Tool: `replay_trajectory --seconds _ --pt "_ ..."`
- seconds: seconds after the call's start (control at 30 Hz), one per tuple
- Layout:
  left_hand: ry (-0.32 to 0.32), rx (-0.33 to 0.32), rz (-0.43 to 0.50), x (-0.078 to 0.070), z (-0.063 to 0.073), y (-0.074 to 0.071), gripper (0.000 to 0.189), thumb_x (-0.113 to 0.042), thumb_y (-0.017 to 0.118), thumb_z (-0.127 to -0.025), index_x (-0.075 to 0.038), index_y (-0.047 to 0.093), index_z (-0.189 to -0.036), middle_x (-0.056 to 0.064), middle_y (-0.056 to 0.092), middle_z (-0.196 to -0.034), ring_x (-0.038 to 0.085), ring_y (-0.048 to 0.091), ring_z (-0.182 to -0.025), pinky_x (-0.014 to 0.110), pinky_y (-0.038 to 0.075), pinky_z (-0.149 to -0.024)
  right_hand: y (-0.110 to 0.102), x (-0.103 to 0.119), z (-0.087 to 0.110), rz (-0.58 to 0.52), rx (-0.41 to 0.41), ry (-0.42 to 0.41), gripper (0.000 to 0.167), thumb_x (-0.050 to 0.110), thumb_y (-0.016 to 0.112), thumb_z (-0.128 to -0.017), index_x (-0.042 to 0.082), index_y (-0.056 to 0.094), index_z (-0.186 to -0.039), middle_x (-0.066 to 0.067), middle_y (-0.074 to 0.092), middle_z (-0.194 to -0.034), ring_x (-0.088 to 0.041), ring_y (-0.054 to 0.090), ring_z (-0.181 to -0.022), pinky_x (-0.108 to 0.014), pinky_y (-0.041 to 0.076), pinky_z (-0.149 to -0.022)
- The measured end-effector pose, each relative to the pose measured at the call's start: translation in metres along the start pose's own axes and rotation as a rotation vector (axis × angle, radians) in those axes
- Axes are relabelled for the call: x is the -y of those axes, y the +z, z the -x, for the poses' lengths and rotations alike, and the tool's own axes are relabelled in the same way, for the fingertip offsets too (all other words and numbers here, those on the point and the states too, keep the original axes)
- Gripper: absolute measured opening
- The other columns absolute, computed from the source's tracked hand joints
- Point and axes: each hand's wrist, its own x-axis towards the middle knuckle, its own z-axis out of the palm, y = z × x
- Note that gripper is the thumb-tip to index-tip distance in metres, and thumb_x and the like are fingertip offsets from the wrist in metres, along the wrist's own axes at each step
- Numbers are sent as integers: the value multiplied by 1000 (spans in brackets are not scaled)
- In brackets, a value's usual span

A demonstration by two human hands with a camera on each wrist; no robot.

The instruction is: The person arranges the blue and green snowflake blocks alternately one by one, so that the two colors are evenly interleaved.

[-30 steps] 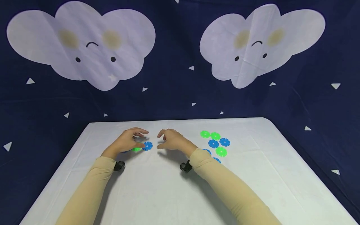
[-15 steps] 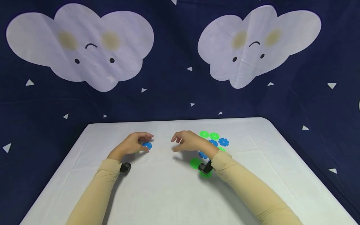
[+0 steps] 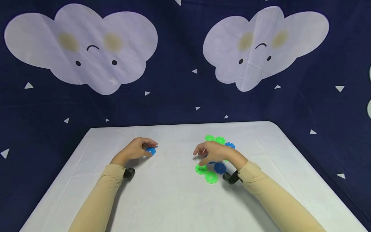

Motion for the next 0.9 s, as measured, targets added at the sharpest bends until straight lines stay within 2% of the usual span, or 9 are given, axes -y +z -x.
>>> replay_trajectory --seconds 0.23,0.47,0.63,0.9 --pt "-3 11 22 3 1 0 44 -3 87 -87 -5 76 -129 16 76 -130 36 69 -126 54 51 -115 12 -9 10 66 -20 3 41 20 93 -85 15 78 -123 2 76 -120 -16 66 -108 -34 57 -97" --pt "2 17 28 5 3 0 44 -4 88 -86 -6 77 -128 14 78 -127 34 71 -123 52 54 -111 24 -6 15 66 -43 12 45 19 96 -81 11 79 -122 1 74 -121 -17 65 -107 -35 57 -95" --pt "5 14 37 5 2 0 43 -3 88 -86 -6 78 -127 13 78 -127 34 71 -123 52 53 -112 26 -7 18 82 -67 16 42 18 96 -81 12 80 -119 0 69 -119 -15 61 -100 -30 54 -88" --pt "5 23 54 4 0 -1 41 -3 87 -86 -4 77 -126 16 77 -129 36 70 -125 55 51 -115 30 -6 17 111 -98 21 35 20 96 -81 15 81 -112 1 68 -112 -14 61 -98 -30 54 -87"
